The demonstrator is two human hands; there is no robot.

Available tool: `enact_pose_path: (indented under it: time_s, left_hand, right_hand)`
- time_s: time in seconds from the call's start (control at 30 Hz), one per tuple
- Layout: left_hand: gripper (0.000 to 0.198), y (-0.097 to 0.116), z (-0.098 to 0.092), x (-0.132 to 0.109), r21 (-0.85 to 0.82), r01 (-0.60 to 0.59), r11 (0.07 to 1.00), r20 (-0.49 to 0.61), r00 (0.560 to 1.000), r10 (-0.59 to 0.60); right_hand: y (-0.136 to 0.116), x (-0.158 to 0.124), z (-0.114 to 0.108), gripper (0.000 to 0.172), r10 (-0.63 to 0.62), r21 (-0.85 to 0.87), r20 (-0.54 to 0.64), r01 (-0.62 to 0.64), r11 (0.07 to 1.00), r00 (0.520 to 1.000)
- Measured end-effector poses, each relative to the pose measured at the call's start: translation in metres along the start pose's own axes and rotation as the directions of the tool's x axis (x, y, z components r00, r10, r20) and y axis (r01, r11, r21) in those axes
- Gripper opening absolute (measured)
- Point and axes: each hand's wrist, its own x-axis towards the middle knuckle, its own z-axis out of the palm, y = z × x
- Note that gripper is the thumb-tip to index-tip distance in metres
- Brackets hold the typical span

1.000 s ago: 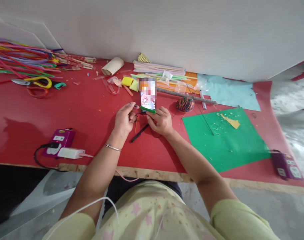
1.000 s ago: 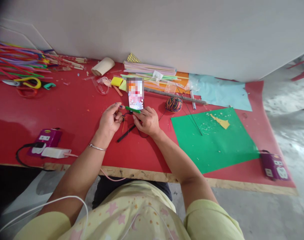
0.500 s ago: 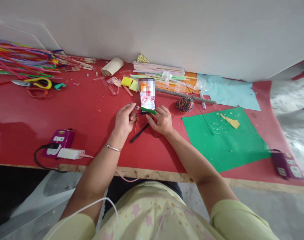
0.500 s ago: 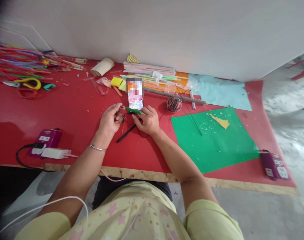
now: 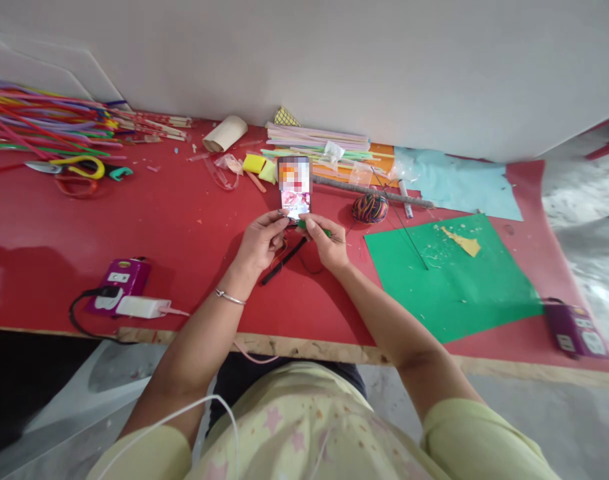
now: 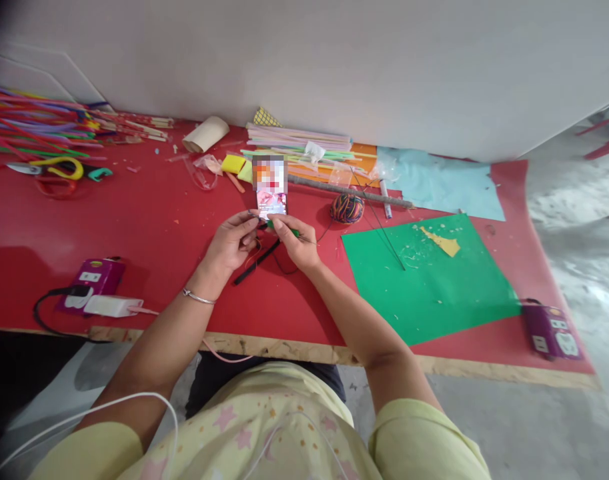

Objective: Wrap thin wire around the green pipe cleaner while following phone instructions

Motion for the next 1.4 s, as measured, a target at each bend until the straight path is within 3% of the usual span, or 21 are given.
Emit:
enact_pose_path:
  time_s: [0.27, 0.5, 0.87, 1.4]
  left_hand:
    - [0.035, 0.0, 0.003, -0.001, 0.068, -0.062, 0.996, -0.025, 0.998, 0.064]
    - [0.034, -0.003, 0.002, 0.0, 0.099, -0.093, 0.991, -0.024, 0.995, 0.096]
    - [0.032, -0.003, 0.001, 0.0, 0.074, -0.046, 0.996, -0.026, 0.998, 0.048]
    - [0.034, -0.004, 0.001, 0.0, 0.1, -0.034, 0.994, -0.034, 0.999, 0.038]
  right_hand:
    - [0.009, 0.005, 0.0, 0.039, 0.198, 0.187, -0.009, -0.193, 0.963, 0.98]
    - [0.012, 0.006, -0.002, 0.041, 0.239, 0.224, -0.003, -0.233, 0.946, 0.971]
    - [0.013, 0.006, -0.003, 0.044, 0.231, 0.266, 0.065, -0.24, 0.934, 0.971]
    - [0.013, 0.008, -0.003, 0.042, 0.283, 0.262, 0.04, -0.284, 0.922, 0.958]
